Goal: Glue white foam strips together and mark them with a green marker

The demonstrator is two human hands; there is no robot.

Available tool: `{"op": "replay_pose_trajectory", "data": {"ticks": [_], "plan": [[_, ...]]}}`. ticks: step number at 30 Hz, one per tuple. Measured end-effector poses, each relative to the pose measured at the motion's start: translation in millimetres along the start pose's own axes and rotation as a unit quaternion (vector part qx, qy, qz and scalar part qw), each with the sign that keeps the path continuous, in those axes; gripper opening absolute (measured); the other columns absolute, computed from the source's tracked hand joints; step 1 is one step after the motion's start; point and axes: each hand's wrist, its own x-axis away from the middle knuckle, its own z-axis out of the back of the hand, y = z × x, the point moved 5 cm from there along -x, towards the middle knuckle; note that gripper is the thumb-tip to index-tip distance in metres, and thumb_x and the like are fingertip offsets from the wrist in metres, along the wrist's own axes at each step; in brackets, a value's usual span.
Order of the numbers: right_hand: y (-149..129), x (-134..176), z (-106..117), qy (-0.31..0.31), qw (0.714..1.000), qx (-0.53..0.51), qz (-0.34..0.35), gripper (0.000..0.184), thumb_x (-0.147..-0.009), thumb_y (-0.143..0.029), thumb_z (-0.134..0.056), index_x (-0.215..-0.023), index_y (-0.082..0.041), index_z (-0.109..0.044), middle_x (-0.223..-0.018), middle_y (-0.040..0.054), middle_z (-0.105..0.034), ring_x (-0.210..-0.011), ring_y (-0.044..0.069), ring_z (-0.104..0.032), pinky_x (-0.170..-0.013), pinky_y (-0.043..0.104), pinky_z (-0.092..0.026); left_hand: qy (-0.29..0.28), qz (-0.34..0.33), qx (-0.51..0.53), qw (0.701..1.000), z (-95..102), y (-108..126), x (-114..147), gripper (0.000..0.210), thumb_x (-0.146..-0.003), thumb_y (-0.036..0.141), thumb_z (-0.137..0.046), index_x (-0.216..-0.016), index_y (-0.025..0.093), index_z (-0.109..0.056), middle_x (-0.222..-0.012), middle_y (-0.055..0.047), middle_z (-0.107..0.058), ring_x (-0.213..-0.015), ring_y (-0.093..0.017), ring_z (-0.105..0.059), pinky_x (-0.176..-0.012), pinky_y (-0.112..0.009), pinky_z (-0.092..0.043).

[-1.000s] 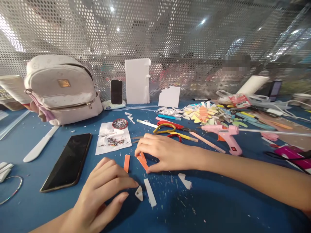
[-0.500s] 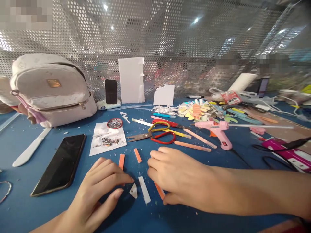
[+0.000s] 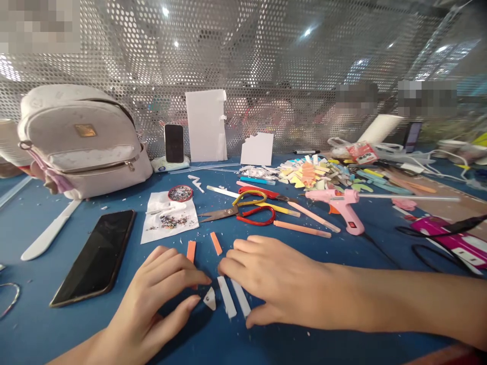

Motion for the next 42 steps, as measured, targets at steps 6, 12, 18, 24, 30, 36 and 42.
{"op": "replay_pose_trajectory", "data": {"ticks": [6, 12, 18, 24, 30, 36, 42], "plan": [[5, 0, -3, 0.008, 0.999, -0.025, -0.018, 0.039, -0.082, -0.039, -0.075, -0.106, -0.014, -0.056, -0.095, 0.0058, -0.064, -0.086, 0.023, -0.055, -0.066, 0.031, -0.036, -0.003, 0.006, -0.005, 1.0, -0.5, -1, -1, 0.016, -0.098, 0.025, -0.048, -0.109, 0.027, -0.06, -0.094, -0.002, -0.064, -0.084, -0.017, -0.055, -0.078, -0.031, -0.04], [22, -15, 9, -0.003, 0.995, -0.091, -0.038, 0.04, -0.08, -0.046, -0.075, -0.101, -0.017, -0.058, -0.094, 0.004, -0.064, -0.087, 0.022, -0.058, -0.067, 0.029, -0.04, 0.0, 0.003, 0.003, 1.0, 0.4, -1, 0, 0.018, -0.099, 0.025, -0.045, -0.11, 0.027, -0.06, -0.094, -0.003, -0.064, -0.085, -0.018, -0.055, -0.077, -0.031, -0.041], [67, -37, -1, 0.029, 0.989, -0.088, -0.119, 0.051, -0.079, -0.047, -0.076, -0.117, -0.019, -0.058, -0.118, 0.0073, -0.06, -0.11, 0.027, -0.056, -0.085, 0.036, -0.045, -0.002, 0.009, 0.014, 1.0, 0.7, -2, 1, 0.021, -0.101, 0.027, -0.041, -0.11, 0.026, -0.06, -0.096, -0.004, -0.063, -0.087, -0.019, -0.055, -0.077, -0.033, -0.041], [67, -38, -9, 0.044, 0.989, -0.09, -0.11, 0.037, -0.081, -0.042, -0.074, -0.107, -0.021, -0.06, -0.11, 0.0041, -0.061, -0.105, 0.024, -0.056, -0.078, 0.032, -0.045, 0.014, 0.014, 0.017, 1.0, 2.9, -2, -1, 0.026, -0.102, 0.032, -0.038, -0.108, 0.026, -0.062, -0.093, -0.004, -0.065, -0.084, -0.019, -0.057, -0.076, -0.032, -0.043], [44, -2, 13, -0.018, 0.997, 0.019, -0.072, 0.026, -0.077, -0.034, -0.079, -0.087, -0.017, -0.06, -0.089, 0.0027, -0.06, -0.084, 0.02, -0.054, -0.064, 0.03, -0.034, 0.004, 0.02, 0.02, 1.0, 2.2, -4, 0, 0.023, -0.101, 0.03, -0.04, -0.109, 0.026, -0.061, -0.096, -0.004, -0.065, -0.085, -0.019, -0.057, -0.079, -0.032, -0.043], [20, 21, 4, -0.009, 0.997, 0.077, -0.004, 0.024, -0.077, -0.029, -0.077, -0.075, -0.018, -0.056, -0.075, 0.0009, -0.054, -0.072, 0.019, -0.046, -0.056, 0.034, -0.021, 0.003, 0.024, 0.034, 0.999, 0.2, -4, 0, 0.023, -0.102, 0.03, -0.039, -0.11, 0.027, -0.06, -0.096, -0.002, -0.063, -0.088, -0.018, -0.055, -0.079, -0.03, -0.042], [5, 6, -6, -0.049, 0.991, 0.128, 0.004, 0.024, -0.074, -0.033, -0.08, -0.075, -0.017, -0.061, -0.076, 0.004, -0.056, -0.074, 0.021, -0.047, -0.056, 0.035, -0.019, -0.006, 0.016, 0.038, 0.999, -0.2, -2, 1, 0.023, -0.102, 0.027, -0.039, -0.111, 0.027, -0.059, -0.096, -0.001, -0.062, -0.088, -0.017, -0.054, -0.079, -0.029, -0.041]]}}
